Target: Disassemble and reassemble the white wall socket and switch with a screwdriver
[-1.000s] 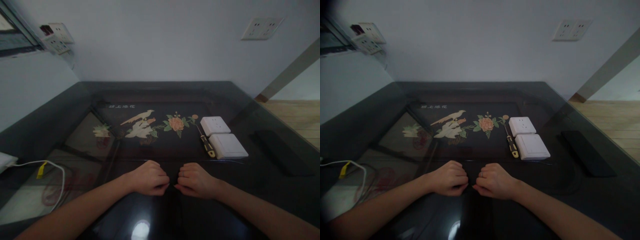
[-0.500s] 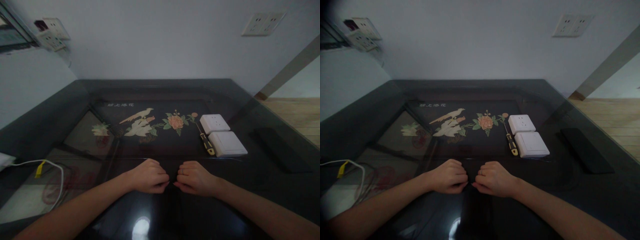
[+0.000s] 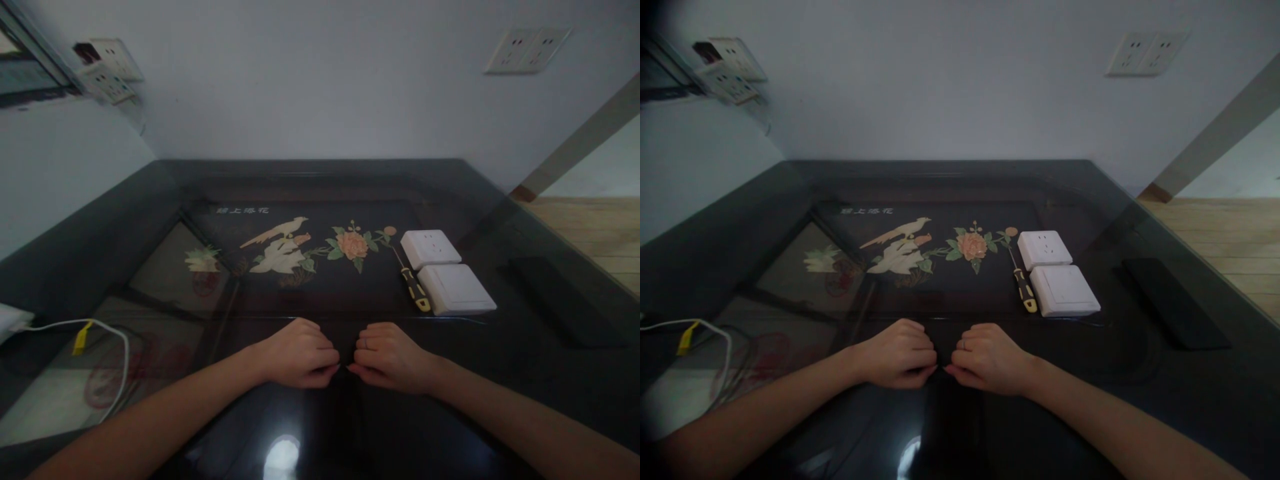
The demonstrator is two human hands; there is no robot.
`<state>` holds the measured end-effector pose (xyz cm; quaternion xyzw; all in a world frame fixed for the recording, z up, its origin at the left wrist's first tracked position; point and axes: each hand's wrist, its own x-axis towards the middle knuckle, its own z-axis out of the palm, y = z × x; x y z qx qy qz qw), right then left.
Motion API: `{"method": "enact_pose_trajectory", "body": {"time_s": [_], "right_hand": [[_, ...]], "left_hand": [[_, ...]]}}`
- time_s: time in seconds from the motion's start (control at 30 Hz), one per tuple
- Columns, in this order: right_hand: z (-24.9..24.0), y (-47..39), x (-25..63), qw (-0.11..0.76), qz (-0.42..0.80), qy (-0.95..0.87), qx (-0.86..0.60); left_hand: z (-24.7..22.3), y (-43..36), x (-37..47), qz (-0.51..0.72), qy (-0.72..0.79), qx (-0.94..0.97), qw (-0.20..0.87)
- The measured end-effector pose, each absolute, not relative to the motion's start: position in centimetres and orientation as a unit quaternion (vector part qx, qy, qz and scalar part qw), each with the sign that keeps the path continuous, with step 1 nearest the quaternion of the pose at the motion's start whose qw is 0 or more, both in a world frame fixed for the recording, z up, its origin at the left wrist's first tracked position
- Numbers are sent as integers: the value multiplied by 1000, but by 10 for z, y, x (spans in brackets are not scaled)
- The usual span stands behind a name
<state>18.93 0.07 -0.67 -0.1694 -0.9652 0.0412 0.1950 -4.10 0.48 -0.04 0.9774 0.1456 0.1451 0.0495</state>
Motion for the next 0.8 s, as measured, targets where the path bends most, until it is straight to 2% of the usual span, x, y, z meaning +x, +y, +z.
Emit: {"method": "enact_pose_trajectory", "body": {"time_s": [0.8], "right_hand": [[-7,0,190,185,50,-966,-175]], "left_hand": [[0,5,-41,145,147,977,48]]}}
